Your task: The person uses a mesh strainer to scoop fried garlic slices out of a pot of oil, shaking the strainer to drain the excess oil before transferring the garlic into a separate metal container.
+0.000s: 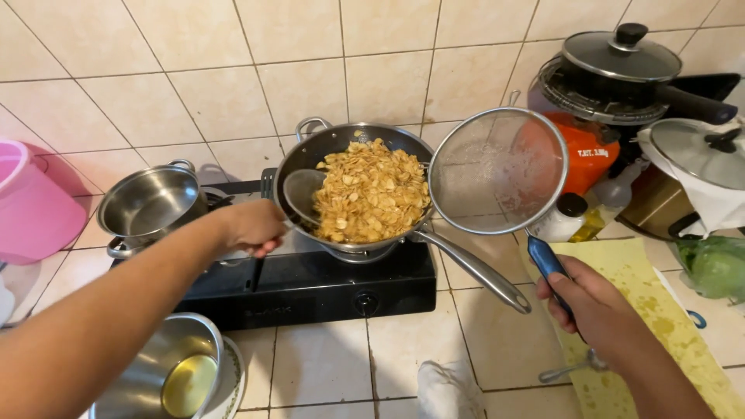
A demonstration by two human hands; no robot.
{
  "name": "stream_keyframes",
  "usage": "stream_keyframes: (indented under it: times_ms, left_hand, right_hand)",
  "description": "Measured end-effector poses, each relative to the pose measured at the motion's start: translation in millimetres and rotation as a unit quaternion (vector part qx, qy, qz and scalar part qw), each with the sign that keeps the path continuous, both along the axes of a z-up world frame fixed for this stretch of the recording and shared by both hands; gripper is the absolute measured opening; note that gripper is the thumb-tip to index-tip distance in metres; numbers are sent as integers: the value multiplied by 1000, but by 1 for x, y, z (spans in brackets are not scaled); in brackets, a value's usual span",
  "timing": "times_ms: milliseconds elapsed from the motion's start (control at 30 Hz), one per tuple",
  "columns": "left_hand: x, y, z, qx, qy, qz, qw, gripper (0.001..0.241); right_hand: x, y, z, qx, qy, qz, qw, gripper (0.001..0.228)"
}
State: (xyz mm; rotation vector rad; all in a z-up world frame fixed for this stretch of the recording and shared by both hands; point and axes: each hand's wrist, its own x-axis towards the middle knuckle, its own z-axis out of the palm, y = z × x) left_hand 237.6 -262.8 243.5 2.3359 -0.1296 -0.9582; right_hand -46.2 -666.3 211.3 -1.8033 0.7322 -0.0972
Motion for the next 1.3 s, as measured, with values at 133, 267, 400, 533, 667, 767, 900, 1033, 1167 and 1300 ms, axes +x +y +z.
stream_keyframes:
  times_ms: [133,267,400,533,667,767,900,1033,1167,1300]
  left_hand:
    - [-11,-35,-19,-133,29,99,986,25]
    - [-7,-35,-49,-181,26,108,977,24]
    - [-27,-48,-31,-260,83,187,944,53]
    - [-11,-79,-85,-372,94,237,892,56]
    - [-15,-71,-92,-408,56,225,883,57]
    - [-22,-49,-86,-405,41,221,886,67]
    - [-44,-32,-54,-376,-40,212,901,60]
    - [-53,-22,-13,-357,-92,182,912,59]
    - [-58,-28,10,-222,-207,84,949,57]
    - [-54,-47,-3,69,-402,-98,908,59]
  right_hand:
    - [10,-9,-1,-11,-6,18,1000,33]
    - [8,-22,-10,-25,-8,38,999,34]
    - [14,-26,-10,-26,-12,49,998,34]
    - [32,-19,2,-20,-16,59,998,30]
    - [46,-1,24,-80,21,52,995,29]
    - [62,18,41,-145,48,78,985,25]
    - [99,-8,-3,-238,25,128,963,29]
    - [104,45,16,-202,-6,117,972,28]
    - [129,85,-2,-44,-76,114,990,23]
    - [141,118,-11,130,-124,105,978,24]
